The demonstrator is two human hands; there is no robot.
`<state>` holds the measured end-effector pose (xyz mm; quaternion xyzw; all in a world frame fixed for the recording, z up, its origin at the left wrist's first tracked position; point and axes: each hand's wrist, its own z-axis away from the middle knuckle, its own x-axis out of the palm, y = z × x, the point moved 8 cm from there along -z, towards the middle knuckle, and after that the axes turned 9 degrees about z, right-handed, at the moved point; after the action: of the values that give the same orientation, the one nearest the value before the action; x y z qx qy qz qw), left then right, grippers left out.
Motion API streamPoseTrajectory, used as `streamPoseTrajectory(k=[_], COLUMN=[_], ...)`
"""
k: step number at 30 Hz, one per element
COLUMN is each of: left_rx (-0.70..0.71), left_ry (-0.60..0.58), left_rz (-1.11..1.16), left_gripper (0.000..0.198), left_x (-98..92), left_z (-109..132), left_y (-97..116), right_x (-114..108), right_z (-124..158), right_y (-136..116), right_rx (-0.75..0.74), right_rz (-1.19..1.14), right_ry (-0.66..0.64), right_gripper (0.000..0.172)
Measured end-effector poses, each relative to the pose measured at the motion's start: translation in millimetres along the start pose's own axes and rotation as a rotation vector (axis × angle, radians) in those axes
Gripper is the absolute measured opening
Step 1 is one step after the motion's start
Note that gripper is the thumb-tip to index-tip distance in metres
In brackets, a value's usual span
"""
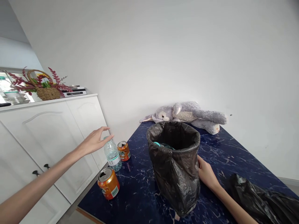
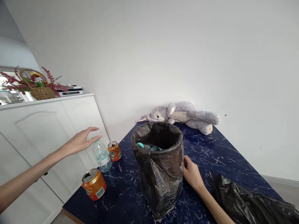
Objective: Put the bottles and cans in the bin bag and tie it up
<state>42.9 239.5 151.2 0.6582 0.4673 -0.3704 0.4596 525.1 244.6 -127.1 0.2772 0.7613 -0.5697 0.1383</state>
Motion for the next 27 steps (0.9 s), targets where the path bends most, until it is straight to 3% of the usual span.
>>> streamPoseTrajectory(k=[5,9,11,14,17,19,22,27], left_rx=[0.035,0.083,0.158,0.332,0.52,0.562,0.634,0.597], left_ry=[-0.058,-0.009,0.114,0.349,0.684,0.745,0.528,0.075], left_rz=[-0.036,-0.102,-0.179,-0.245,-0.053,0.169,0.485,0.69], left_gripper=[0.068,0.063,0.059,0.045,0.027,0.026,0.027,0.023], left_x=[14.8,0.5,-21.8,-60.7,-100.5,-110.2,-91.7,-19.5], left_z=[18.6,36.5,53.0,87.7,126.5,135.0,118.2,70.5], left_y=[-4.2,15.0,44.8,112.8,179.7,207.1,240.2,269.8], right_x=[0.2,0.0,-0.1,-0.8,-1.5,-1.8,-1.9,-2.3], right_z=[0.8,0.7,0.8,1.2,1.8,2.1,2.2,1.4], right_y=[0.1,-1.6,-3.3,-5.8,-7.9,-8.6,-9.5,-11.0], right_rx=[0.0,-0.005,-0.011,-0.017,-0.024,-0.026,-0.031,-0.043], right_rz=[-0.007,-0.011,-0.012,-0.008,0.001,0.007,0.01,0.003], right_ry=[0.003,0.011,0.013,0.018,0.023,0.025,0.023,0.02], right_gripper=[0.029,0.032,0.032,0.03,0.027,0.026,0.022,0.018])
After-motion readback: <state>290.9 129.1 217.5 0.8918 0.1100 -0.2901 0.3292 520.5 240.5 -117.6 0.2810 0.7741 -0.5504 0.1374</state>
